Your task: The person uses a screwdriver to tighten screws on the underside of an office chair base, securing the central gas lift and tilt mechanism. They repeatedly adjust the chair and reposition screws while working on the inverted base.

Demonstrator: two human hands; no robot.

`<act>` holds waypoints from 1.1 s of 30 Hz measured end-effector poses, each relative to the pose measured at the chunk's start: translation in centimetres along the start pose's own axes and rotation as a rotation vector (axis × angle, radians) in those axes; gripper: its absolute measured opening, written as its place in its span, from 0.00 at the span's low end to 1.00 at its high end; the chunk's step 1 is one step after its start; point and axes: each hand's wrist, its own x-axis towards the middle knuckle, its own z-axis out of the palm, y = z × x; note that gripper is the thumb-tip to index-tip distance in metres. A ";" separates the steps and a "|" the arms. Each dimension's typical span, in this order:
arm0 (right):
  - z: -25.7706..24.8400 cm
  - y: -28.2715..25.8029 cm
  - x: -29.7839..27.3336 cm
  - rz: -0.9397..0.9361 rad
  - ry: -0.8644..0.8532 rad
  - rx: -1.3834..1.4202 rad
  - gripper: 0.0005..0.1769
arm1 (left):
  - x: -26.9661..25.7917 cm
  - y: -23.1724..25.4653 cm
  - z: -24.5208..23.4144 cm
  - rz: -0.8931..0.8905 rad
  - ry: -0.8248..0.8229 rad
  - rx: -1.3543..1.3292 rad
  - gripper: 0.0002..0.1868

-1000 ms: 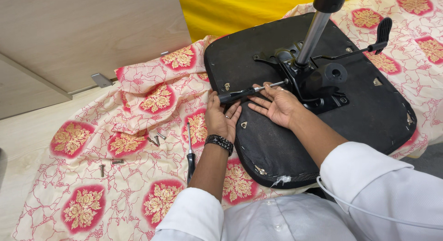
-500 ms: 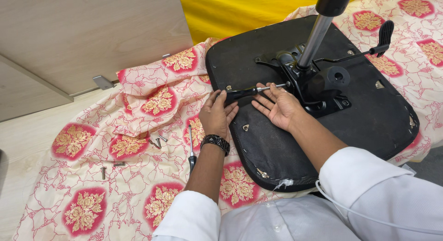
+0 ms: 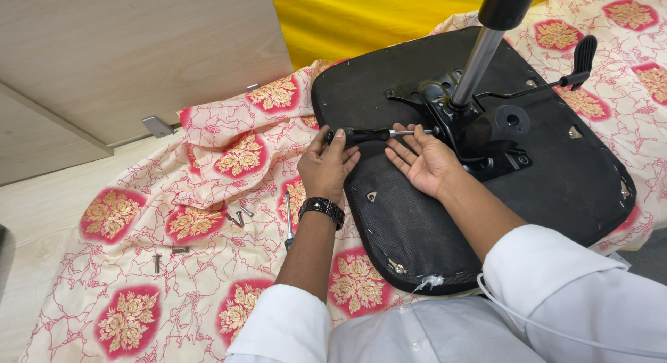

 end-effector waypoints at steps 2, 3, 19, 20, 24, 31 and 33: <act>0.2 0.0 0.2 -0.011 0.007 0.020 0.10 | 0.2 0.4 -0.1 0.046 -0.059 -0.013 0.28; 0.3 0.0 0.2 -0.013 0.012 0.020 0.10 | 0.3 0.5 -0.2 0.068 -0.088 -0.020 0.28; -0.9 -0.1 1.0 -0.012 -0.032 0.072 0.12 | -0.6 1.7 1.2 0.154 -0.049 0.072 0.25; -1.0 -0.1 1.0 -0.015 -0.031 0.069 0.13 | -0.6 1.6 1.2 0.154 -0.079 0.044 0.25; -0.8 -0.2 0.5 0.004 0.004 -0.021 0.13 | -1.0 1.6 0.9 0.160 -0.054 0.104 0.24; -0.4 -0.4 0.0 0.015 0.000 -0.103 0.14 | -1.7 2.4 1.4 0.160 0.161 0.297 0.24; -0.4 -0.3 -0.3 0.015 -0.004 -0.132 0.16 | -1.6 2.7 1.6 0.154 0.162 0.336 0.24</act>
